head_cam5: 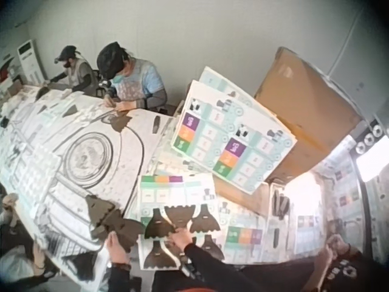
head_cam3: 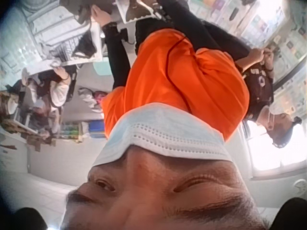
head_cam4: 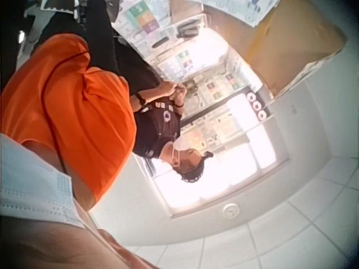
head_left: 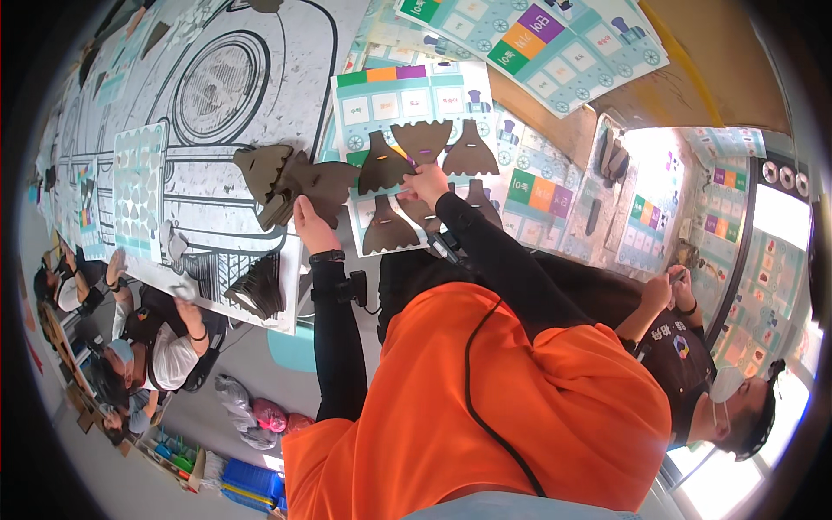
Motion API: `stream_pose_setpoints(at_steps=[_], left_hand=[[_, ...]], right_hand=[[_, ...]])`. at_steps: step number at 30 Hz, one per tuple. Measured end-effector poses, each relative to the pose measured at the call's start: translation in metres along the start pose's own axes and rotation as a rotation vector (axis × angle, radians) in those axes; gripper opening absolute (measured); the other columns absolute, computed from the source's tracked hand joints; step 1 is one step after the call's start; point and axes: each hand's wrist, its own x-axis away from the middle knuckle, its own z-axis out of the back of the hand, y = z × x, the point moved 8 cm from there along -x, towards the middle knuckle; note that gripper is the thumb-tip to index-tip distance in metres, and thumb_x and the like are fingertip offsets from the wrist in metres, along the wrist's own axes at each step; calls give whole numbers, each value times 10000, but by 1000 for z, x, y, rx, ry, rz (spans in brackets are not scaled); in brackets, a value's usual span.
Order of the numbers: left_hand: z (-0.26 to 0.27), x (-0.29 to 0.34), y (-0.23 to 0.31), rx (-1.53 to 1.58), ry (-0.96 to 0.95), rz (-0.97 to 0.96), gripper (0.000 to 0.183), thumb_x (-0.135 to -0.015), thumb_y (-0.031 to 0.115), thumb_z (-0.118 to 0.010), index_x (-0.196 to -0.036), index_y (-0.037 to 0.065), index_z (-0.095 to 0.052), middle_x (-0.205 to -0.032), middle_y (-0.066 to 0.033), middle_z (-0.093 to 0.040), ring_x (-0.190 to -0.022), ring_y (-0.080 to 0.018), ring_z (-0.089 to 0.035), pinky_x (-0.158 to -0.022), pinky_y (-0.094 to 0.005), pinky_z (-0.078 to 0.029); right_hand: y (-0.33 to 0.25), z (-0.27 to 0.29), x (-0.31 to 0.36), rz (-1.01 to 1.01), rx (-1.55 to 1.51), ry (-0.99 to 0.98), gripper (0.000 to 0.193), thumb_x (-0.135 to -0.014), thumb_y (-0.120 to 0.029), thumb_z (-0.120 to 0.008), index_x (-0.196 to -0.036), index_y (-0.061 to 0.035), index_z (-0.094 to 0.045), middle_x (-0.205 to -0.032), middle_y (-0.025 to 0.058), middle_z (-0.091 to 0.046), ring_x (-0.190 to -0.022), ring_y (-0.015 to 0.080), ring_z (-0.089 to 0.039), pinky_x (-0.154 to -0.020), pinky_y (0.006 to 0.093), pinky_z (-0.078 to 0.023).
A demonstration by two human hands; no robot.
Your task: Organizing and stacking precut shoe upper components on a manufacturing table.
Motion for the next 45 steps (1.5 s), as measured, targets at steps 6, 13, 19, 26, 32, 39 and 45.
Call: stream_pose_setpoints(at_steps=[6,13,19,26,32,39,45], left_hand=[[-39,16,-27,106,-195,237,333,-967,260,-537,-1141,-19,-592,-1049,-79,-633,-946,-173,-606,-810,-298,-483],[-101,39,-20,-48,-175,79,352,-960,249,-540,-1151,-42,-592,-1081,-78,-622,-992,-155,-568,-865,-306,-453],[-116,33,-33,-123,-242,78,387,-977,241,-460,-1254,-19,-531,-1167,-136,-589,-1049,-241,-590,-898,-352,-483],[-93,4,-54,141,-338,201,466,-961,246,-510,-1312,-55,-453,-1290,-157,-530,-1173,-273,-533,-998,-371,-429],[-117,23,-34,442,-462,437,357,-995,248,-453,-1224,-18,-518,-1211,-125,-600,-1097,-250,-591,-933,-372,-476],[-169,6,-38,426,-540,551,269,-980,202,-471,-1132,0,-565,-1101,-117,-635,-1003,-240,-627,-883,-381,-500],[-213,6,-31,328,-532,426,165,-968,173,-530,-1044,47,-604,-883,-38,-634,-779,-133,-624,-655,-271,-510]], right_hand=[[-86,4,50,444,767,274,380,-883,-317,-617,-999,45,-618,-840,156,-685,-775,236,-696,-672,344,-537],[-114,9,82,733,674,287,245,-817,-218,-699,-934,-6,-656,-772,103,-684,-727,187,-689,-661,305,-523],[-107,48,51,427,71,30,190,-866,-36,-606,-1030,58,-584,-811,102,-662,-692,180,-705,-567,271,-557],[-149,151,-17,441,-31,195,241,-916,-34,-556,-1142,47,-535,-829,156,-643,-621,230,-701,-461,267,-526],[-114,203,-83,278,-140,388,244,-911,30,-506,-1148,92,-511,-888,198,-618,-648,297,-699,-520,308,-574],[-175,155,2,622,947,1108,449,-784,-292,-676,-1056,53,-584,-861,194,-661,-848,361,-652,-840,452,-507],[-143,57,5,205,22,18,368,-781,-211,-755,-1024,23,-609,-904,121,-611,-737,200,-648,-643,303,-549]])
